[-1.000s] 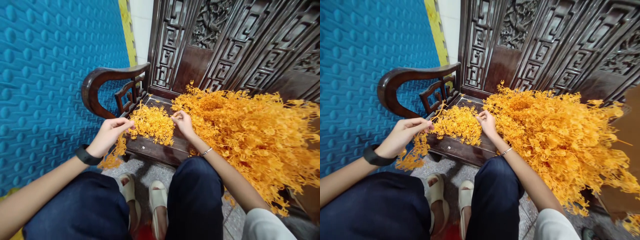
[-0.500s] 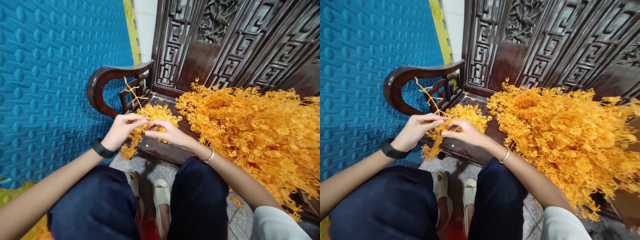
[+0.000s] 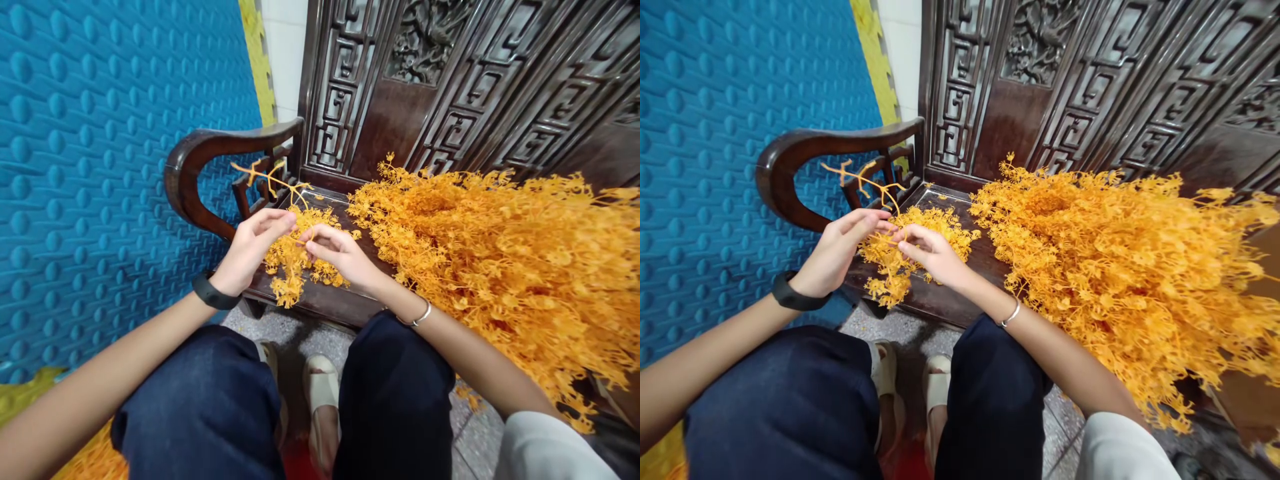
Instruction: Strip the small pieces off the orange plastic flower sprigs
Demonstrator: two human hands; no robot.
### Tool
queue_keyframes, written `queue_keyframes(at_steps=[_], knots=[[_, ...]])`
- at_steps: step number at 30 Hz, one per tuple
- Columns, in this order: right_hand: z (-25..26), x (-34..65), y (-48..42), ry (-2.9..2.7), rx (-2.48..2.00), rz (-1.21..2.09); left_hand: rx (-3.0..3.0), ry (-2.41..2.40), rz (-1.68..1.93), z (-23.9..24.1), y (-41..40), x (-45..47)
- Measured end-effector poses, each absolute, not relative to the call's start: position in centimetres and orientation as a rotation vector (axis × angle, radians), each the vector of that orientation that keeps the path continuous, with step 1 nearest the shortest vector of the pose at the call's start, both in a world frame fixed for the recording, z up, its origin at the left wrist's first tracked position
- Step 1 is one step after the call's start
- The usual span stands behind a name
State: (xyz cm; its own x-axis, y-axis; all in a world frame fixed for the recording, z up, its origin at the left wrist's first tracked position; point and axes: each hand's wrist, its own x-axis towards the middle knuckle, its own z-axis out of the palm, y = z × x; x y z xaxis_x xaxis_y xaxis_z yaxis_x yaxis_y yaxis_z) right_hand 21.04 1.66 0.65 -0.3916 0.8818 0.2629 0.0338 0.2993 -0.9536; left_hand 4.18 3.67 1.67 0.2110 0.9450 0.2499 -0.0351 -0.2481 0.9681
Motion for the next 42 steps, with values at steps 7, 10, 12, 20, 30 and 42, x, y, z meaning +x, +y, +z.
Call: queue_keyframes(at_steps=[7,10,12,20,30,42], knots=[[0.53,21.32,1.8,-1.553,-0.773,1.218,1.614,0.885,0.973,1.65,3.51,3.57],[0.56,21.28,1.66,-1.565,-0.755,1.248,1.77,0.902,0.829,1.63,3.45,3.48],[0.62,21.25,1.5,-1.564,-0.795,1.271,1.789,0.934,0.814,1.65,3.42,3.46],[1.01,21.52,1.15,-1.608,-0.902,1.269,1.708,0.956,0.792,1.56,3.15,3.46],[0.84,21.33,1.39,-1.561,-0.985,1.148,2.009,0.877,0.837,1.48,3.37,3.87],[0.31,22.03,1.69,-1.407,-1.133,1.303,1.641,0.957,0.582,1.71,3.06,4.07]])
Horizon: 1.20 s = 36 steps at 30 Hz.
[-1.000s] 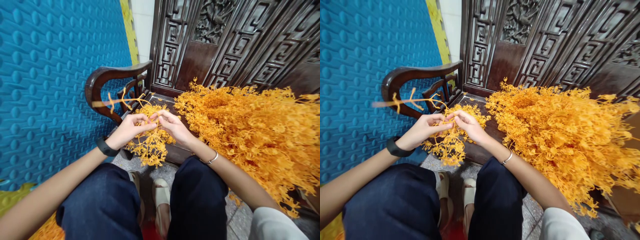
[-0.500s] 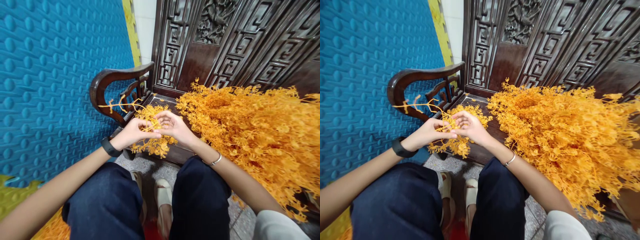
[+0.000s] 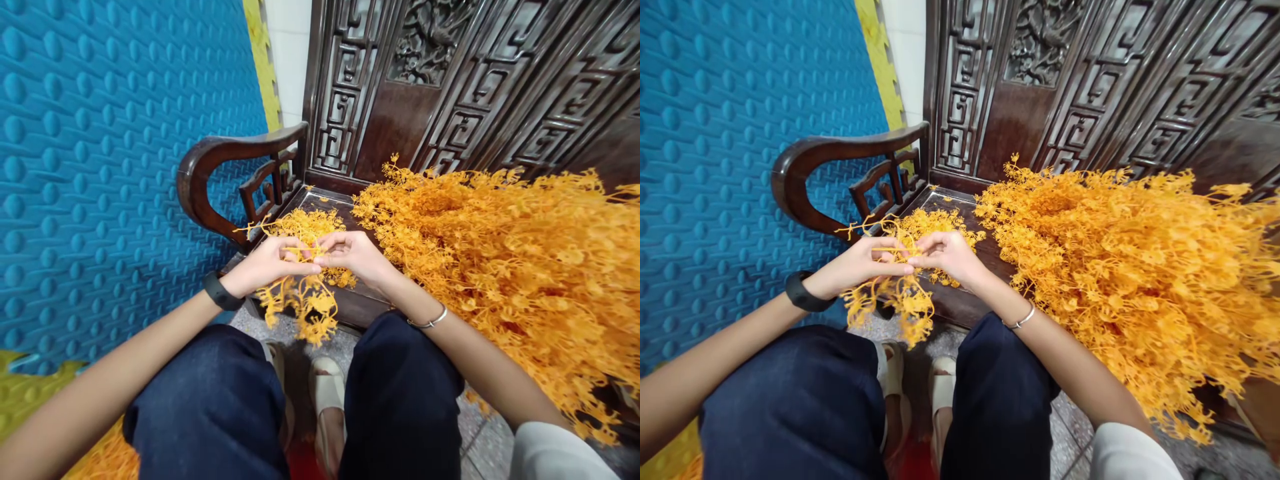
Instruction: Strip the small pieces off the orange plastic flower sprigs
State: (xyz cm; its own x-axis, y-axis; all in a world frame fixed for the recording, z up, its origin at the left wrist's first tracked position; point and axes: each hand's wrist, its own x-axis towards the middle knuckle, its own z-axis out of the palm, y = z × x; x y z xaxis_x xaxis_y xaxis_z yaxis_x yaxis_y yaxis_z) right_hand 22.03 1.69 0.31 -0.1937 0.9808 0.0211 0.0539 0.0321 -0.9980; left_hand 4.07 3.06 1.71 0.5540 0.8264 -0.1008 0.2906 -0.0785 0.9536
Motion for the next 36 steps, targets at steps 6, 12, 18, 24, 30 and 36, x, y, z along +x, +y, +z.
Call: queue_keyframes(at_steps=[6,12,18,24,30,36], knots=[[0.6,22.0,1.6,-1.544,-1.064,1.336,1.782,0.929,0.56,1.8,3.3,4.0],[0.7,22.6,1.7,-1.572,-1.036,1.258,1.84,0.862,0.604,1.4,3.7,4.1],[0.5,23.4,1.6,-1.569,-1.084,1.27,1.819,0.902,0.587,1.3,3.2,3.8],[0.4,22.4,1.8,-1.427,-1.119,1.287,1.773,0.925,0.649,1.1,3.2,4.2],[-0.8,25.1,2.7,-1.227,-1.23,1.017,1.693,0.997,0.671,1.3,3.0,2.7],[-3.7,26.5,6.2,-1.241,-1.442,0.927,1.47,1.117,0.874,0.1,3.3,1.8]])
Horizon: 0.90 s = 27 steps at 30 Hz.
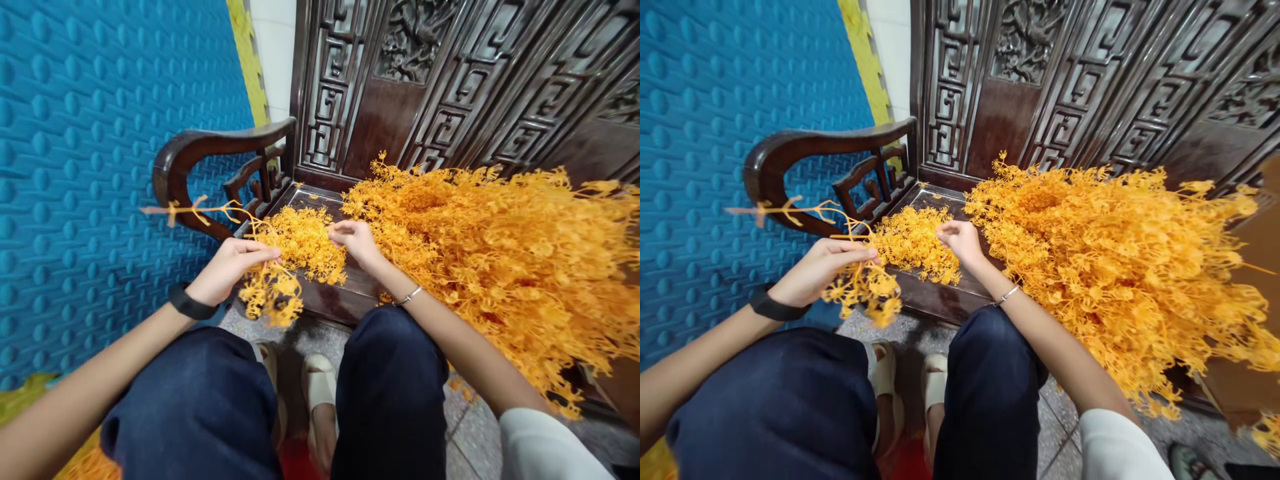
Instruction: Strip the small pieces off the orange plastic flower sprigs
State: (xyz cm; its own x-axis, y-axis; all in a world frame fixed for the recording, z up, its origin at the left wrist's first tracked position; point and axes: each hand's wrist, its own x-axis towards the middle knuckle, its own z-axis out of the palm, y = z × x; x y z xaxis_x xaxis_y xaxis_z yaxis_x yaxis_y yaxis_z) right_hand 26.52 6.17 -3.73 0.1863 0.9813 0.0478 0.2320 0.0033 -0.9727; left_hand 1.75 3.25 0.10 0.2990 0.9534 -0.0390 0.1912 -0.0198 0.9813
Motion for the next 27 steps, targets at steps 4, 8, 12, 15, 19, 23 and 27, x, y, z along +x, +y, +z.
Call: queue_keyframes(at_steps=[4,8,12,15,19,23,27], knots=[[-4.5,25.3,8.0,-1.283,-1.486,0.843,1.37,0.982,0.998,-0.5,3.7,3.2],[-2.6,23.9,5.9,-1.486,-1.255,0.681,1.29,0.96,1.094,-0.4,4.1,4.5],[0.4,21.7,1.9,-1.825,-0.876,0.543,1.243,0.875,1.108,-0.1,4.1,5.5],[1.3,20.5,0.3,-2.098,-0.748,0.309,1.192,0.791,1.083,0.4,3.7,5.9],[0.8,20.3,0.2,-2.205,-0.863,0.035,1.137,0.688,1.028,1.1,2.9,5.8],[0.9,20.5,0.0,-2.184,-0.889,-0.109,1.134,0.607,1.03,1.7,2.2,5.5],[2.0,20.8,-0.6,-2.039,-0.826,0.068,1.177,0.629,1.02,2.2,1.9,4.9]])
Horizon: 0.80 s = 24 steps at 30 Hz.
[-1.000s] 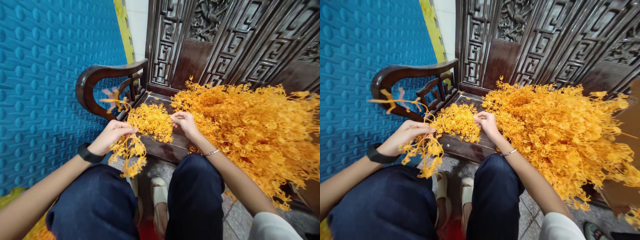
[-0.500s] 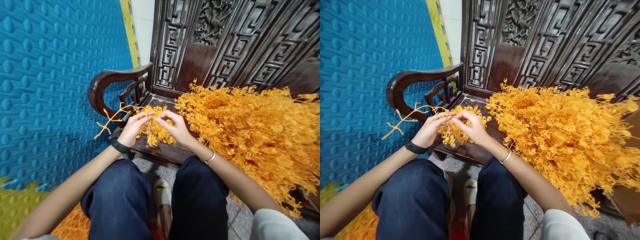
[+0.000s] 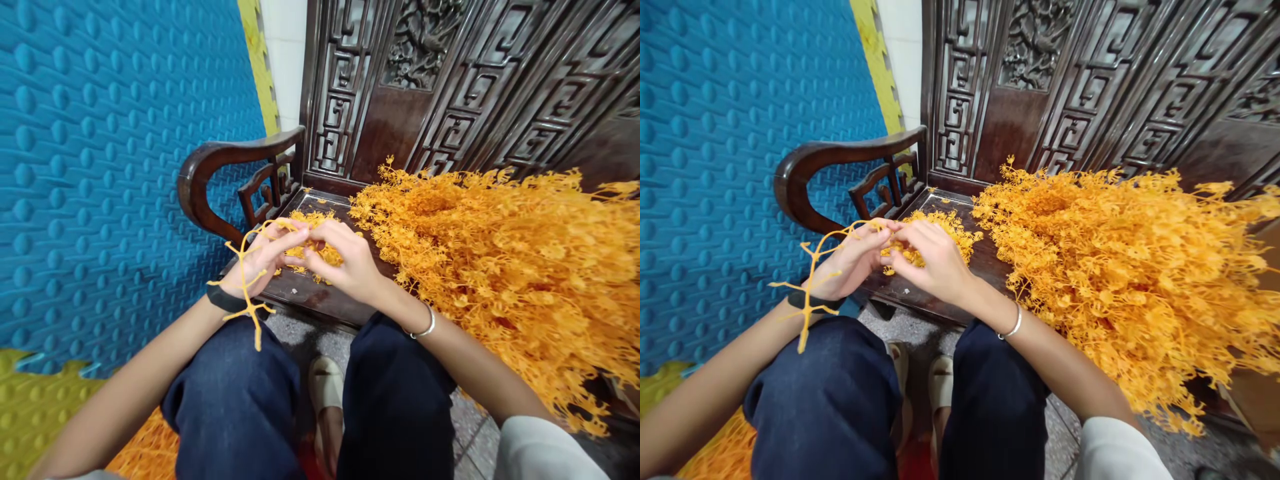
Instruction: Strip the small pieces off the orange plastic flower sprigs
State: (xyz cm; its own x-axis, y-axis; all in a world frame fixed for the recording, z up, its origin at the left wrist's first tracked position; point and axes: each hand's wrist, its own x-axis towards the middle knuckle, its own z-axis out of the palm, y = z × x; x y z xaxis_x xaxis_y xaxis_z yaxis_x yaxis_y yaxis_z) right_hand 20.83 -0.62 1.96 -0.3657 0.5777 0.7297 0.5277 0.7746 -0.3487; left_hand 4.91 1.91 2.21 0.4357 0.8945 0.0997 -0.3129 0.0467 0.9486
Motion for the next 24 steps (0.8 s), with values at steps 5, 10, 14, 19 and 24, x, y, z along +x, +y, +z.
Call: queue_keyframes(at_steps=[5,10,14,19,24], knots=[[2.8,21.8,-0.6,-1.711,-0.87,0.587,1.309,0.69,0.998,2.3,1.9,4.2],[2.8,22.2,0.1,-1.528,-0.885,0.752,1.402,0.757,0.944,2.0,1.8,3.5],[2.6,22.6,0.6,-1.4,-0.901,0.807,1.495,0.814,0.952,1.9,1.8,2.8],[2.2,23.3,1.2,-1.303,-0.935,0.806,1.594,0.912,1.135,1.7,2.2,2.3],[2.2,24.0,1.6,-1.19,-0.97,0.77,1.56,0.813,1.176,1.8,2.1,2.2]])
